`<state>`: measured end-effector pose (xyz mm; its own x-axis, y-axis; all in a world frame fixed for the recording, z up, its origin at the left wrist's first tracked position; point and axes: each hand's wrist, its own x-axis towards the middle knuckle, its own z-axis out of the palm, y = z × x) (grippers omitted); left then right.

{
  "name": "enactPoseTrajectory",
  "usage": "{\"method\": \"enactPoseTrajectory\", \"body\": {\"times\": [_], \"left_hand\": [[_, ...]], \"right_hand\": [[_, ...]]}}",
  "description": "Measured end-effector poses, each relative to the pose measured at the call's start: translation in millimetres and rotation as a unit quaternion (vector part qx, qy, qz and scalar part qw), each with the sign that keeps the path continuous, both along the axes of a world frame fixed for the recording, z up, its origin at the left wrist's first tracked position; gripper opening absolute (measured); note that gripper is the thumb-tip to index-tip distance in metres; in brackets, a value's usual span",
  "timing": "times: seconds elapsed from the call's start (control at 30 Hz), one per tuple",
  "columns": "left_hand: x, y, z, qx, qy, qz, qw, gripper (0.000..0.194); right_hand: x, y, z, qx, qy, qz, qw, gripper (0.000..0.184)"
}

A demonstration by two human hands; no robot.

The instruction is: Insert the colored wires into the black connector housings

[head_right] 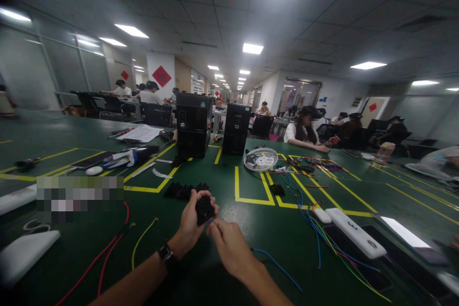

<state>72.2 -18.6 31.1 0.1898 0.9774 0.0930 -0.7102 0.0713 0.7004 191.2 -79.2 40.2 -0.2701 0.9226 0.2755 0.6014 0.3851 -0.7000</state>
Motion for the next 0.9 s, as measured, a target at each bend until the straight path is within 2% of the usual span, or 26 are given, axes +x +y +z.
{"method": "enactPoseTrajectory", "body": {"times": [0.13, 0.2, 0.3, 0.37, 0.57, 0.73, 0.8, 0.9], "left_hand": [[6.0, 1.4, -8.0, 0.011, 0.060, 0.059, 0.996, 0.026], [5.2, 0.5, -9.0, 0.025, 0.073, 0.080, 0.994, 0.027], [3.3, -2.9, -7.3, 0.018, 0.067, 0.079, 0.994, 0.035], [3.3, -4.9, -5.4, -0.003, 0.050, 0.076, 0.996, 0.040], [8.8, -4.1, -2.0, -0.126, 0.004, 0.057, 0.990, 0.045], [13.3, -2.6, -8.1, -0.097, 0.001, 0.106, 0.990, 0.044], [12.4, -2.8, -9.6, -0.093, 0.008, 0.120, 0.988, 0.043], [8.8, -2.7, -6.3, -0.099, 0.008, 0.108, 0.989, 0.042]], "right_hand": [[-4.6, -1.8, -0.6, 0.005, -0.018, 0.007, 1.000, 0.034], [-4.7, -4.1, 4.3, 0.020, -0.031, -0.004, 0.999, 0.036], [-4.9, -7.0, 8.1, 0.038, -0.043, -0.009, 0.998, 0.039], [-6.0, -6.9, 3.2, 0.043, -0.049, -0.012, 0.998, 0.039], [-12.8, 0.5, -27.3, 0.081, -0.104, -0.040, 0.990, 0.033], [-27.0, -1.3, -35.0, 0.070, -0.180, -0.110, 0.975, 0.032], [-29.2, -2.2, -33.7, 0.069, -0.208, -0.112, 0.969, 0.030], [-23.5, -0.6, -28.5, 0.073, -0.209, -0.086, 0.971, 0.029]]}}
